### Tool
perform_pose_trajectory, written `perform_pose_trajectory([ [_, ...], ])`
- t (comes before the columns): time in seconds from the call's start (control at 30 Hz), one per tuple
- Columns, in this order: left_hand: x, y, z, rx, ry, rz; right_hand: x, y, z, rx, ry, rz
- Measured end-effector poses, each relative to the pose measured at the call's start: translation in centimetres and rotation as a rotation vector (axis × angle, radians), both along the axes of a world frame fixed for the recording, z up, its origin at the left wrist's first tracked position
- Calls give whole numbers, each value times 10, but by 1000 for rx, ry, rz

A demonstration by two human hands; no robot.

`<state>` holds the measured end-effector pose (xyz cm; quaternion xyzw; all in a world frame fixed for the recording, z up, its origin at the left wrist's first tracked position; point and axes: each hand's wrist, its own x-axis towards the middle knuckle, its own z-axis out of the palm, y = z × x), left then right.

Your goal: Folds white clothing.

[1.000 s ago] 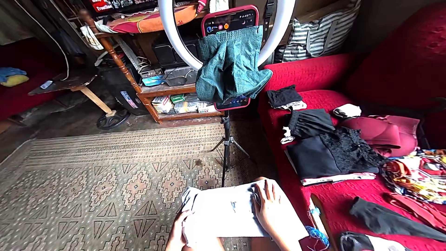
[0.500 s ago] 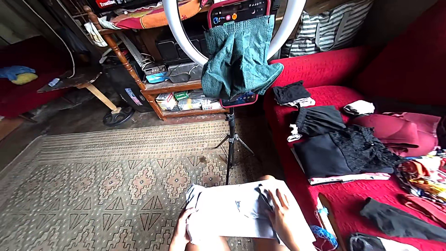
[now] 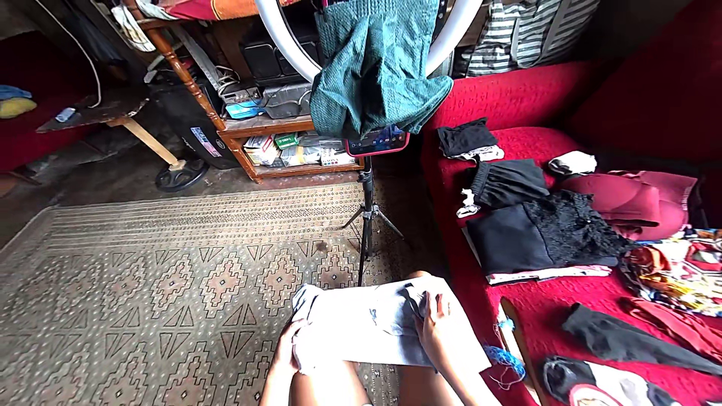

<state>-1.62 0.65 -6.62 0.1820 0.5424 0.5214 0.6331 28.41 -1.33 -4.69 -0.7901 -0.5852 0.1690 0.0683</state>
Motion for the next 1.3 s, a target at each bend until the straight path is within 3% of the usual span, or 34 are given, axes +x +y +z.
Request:
perform_pose_trajectory([
  [0.43, -6, 1, -5, 4, -15, 13, -13, 3, -2, -134, -58, -3],
  [0.53, -5, 2, -4, 15, -18, 13, -12, 2, -9, -69, -64, 8],
  [0.67, -7, 1, -5, 29, -26, 17, 0, -5, -40, 273, -77, 71],
  [0.73, -8, 1, -6, 40, -41, 18, 5, -4, -46, 334, -6, 70],
  [1.3, -8, 0, -8, 50, -60, 19, 7, -1, -50, 340, 53, 69],
])
